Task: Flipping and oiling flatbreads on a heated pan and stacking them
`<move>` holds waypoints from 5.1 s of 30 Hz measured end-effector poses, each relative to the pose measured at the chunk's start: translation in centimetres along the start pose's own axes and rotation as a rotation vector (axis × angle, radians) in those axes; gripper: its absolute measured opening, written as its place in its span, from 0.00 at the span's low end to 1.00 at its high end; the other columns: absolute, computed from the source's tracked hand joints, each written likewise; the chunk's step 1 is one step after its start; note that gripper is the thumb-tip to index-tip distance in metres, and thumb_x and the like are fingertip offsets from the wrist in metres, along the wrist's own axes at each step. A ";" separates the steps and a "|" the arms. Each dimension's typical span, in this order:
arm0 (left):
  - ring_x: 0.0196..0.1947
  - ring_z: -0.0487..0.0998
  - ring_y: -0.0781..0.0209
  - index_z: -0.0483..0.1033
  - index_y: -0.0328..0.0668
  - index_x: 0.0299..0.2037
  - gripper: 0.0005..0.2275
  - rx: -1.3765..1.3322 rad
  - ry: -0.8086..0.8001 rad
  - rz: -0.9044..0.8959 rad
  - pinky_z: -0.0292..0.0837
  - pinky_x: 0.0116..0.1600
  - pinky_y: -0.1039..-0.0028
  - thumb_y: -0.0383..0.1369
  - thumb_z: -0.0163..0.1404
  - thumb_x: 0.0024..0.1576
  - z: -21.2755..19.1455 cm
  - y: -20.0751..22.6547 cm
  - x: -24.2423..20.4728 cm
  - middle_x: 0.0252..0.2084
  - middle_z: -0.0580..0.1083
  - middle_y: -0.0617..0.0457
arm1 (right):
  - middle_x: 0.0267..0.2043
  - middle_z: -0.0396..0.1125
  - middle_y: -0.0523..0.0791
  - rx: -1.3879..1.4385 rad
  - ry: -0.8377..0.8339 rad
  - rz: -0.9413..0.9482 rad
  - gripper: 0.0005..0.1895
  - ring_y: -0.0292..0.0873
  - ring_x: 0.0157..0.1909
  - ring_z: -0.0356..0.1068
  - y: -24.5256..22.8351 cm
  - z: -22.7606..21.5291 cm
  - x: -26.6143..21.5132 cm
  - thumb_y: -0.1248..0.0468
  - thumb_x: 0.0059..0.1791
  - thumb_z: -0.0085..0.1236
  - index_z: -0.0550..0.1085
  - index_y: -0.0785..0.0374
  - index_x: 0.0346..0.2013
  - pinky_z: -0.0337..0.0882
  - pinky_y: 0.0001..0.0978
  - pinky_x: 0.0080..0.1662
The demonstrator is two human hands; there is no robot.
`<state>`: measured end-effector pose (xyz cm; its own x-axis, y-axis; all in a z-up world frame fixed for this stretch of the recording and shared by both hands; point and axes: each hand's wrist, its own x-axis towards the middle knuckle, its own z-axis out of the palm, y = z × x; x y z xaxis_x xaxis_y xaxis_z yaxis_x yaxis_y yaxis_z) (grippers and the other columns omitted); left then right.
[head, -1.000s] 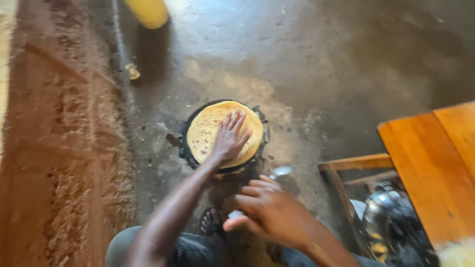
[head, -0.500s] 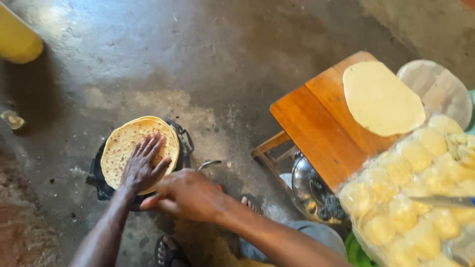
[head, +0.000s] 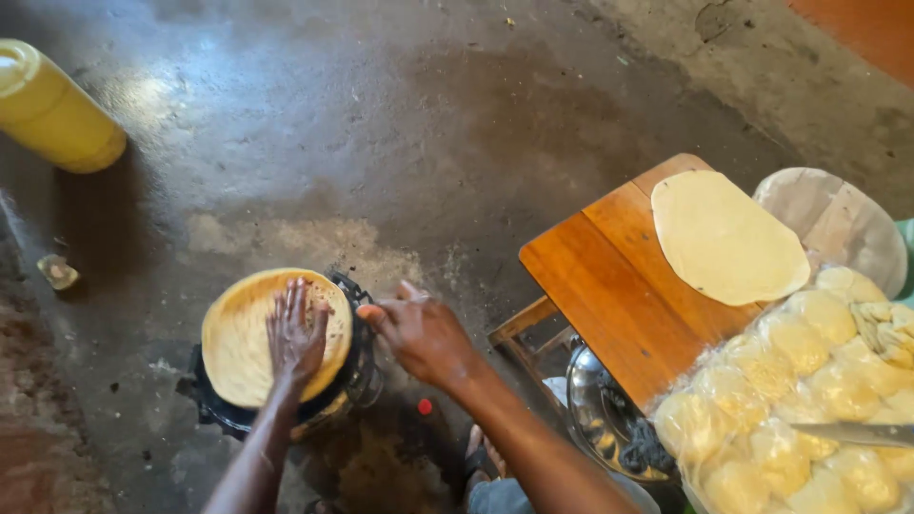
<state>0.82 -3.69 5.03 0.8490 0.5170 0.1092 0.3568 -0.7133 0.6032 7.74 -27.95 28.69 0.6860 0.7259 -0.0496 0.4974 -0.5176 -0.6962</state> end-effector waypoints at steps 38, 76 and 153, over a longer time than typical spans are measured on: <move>0.79 0.51 0.41 0.53 0.57 0.81 0.36 0.035 -0.119 0.094 0.41 0.78 0.43 0.61 0.37 0.65 -0.8 0.2 -0.3 0.82 0.53 0.50 | 0.39 0.79 0.57 0.081 0.059 0.239 0.31 0.70 0.51 0.76 -4.6 -1.5 6.0 0.43 0.60 0.34 0.82 0.56 0.36 0.72 0.65 0.57; 0.77 0.62 0.41 0.64 0.51 0.77 0.29 0.206 -0.045 0.257 0.55 0.77 0.51 0.50 0.48 0.66 -0.9 -2.3 -0.1 0.78 0.64 0.46 | 0.33 0.80 0.52 0.028 -0.072 0.257 0.26 0.66 0.48 0.78 -1.2 -0.3 6.5 0.47 0.59 0.40 0.83 0.56 0.38 0.72 0.63 0.53; 0.80 0.50 0.30 0.56 0.47 0.80 0.29 -0.249 0.001 -0.099 0.39 0.77 0.31 0.49 0.39 0.71 -0.8 1.4 -0.1 0.81 0.55 0.38 | 0.37 0.81 0.48 0.244 -0.020 0.339 0.23 0.48 0.42 0.81 2.6 4.6 5.3 0.53 0.61 0.37 0.81 0.55 0.54 0.76 0.44 0.51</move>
<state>0.89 -4.38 6.43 0.8145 0.5787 0.0411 0.3305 -0.5209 0.7870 10.22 -23.42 23.35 0.7776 0.5429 -0.3171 0.1031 -0.6076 -0.7875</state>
